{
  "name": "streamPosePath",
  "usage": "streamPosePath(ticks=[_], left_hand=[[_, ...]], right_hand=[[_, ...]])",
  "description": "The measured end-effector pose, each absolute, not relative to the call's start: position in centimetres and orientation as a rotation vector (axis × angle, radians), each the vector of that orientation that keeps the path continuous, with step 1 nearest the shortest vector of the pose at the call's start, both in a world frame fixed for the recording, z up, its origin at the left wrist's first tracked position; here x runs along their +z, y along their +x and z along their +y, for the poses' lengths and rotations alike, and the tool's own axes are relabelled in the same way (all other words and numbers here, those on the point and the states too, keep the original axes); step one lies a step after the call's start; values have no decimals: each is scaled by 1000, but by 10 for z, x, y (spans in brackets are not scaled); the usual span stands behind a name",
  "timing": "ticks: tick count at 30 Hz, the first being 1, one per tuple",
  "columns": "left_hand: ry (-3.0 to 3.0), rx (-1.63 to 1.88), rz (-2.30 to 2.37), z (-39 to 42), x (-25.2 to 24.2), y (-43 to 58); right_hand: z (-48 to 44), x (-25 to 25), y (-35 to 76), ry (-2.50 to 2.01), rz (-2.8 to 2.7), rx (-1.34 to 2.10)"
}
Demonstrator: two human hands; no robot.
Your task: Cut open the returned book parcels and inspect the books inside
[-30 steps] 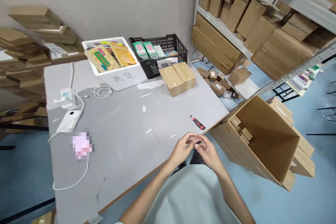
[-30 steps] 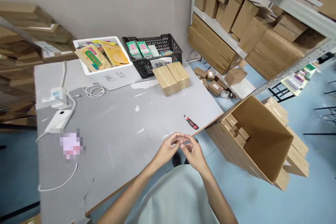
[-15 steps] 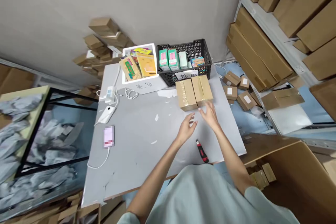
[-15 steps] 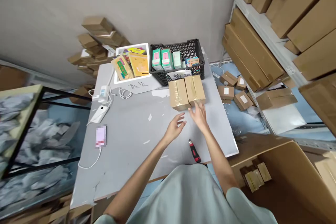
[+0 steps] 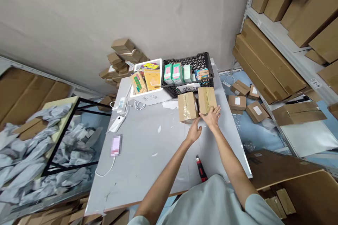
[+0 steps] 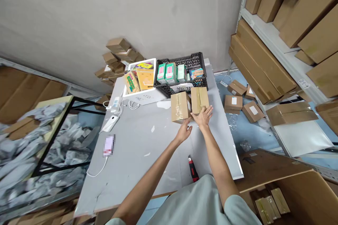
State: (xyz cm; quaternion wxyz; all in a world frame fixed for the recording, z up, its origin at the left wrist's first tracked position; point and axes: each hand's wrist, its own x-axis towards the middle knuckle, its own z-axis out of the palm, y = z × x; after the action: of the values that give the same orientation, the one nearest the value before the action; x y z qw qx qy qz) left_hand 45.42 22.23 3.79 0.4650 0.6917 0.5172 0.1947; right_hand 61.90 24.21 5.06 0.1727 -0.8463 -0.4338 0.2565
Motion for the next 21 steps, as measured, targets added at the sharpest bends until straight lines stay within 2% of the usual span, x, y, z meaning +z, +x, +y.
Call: streamPosePath(ticks=[6, 12, 16, 21], left_hand=[[1704, 403, 1240, 180, 49, 447], [1659, 375, 1152, 119, 66, 411], [1479, 397, 1117, 76, 65, 364], [1288, 424, 1147, 32, 51, 301]], right_hand=[[254, 60, 612, -2390, -1144, 759], [230, 61, 621, -2349, -1164, 619], [160, 54, 629, -2319, -930, 542], [25, 46, 595, -2289, -703, 469]])
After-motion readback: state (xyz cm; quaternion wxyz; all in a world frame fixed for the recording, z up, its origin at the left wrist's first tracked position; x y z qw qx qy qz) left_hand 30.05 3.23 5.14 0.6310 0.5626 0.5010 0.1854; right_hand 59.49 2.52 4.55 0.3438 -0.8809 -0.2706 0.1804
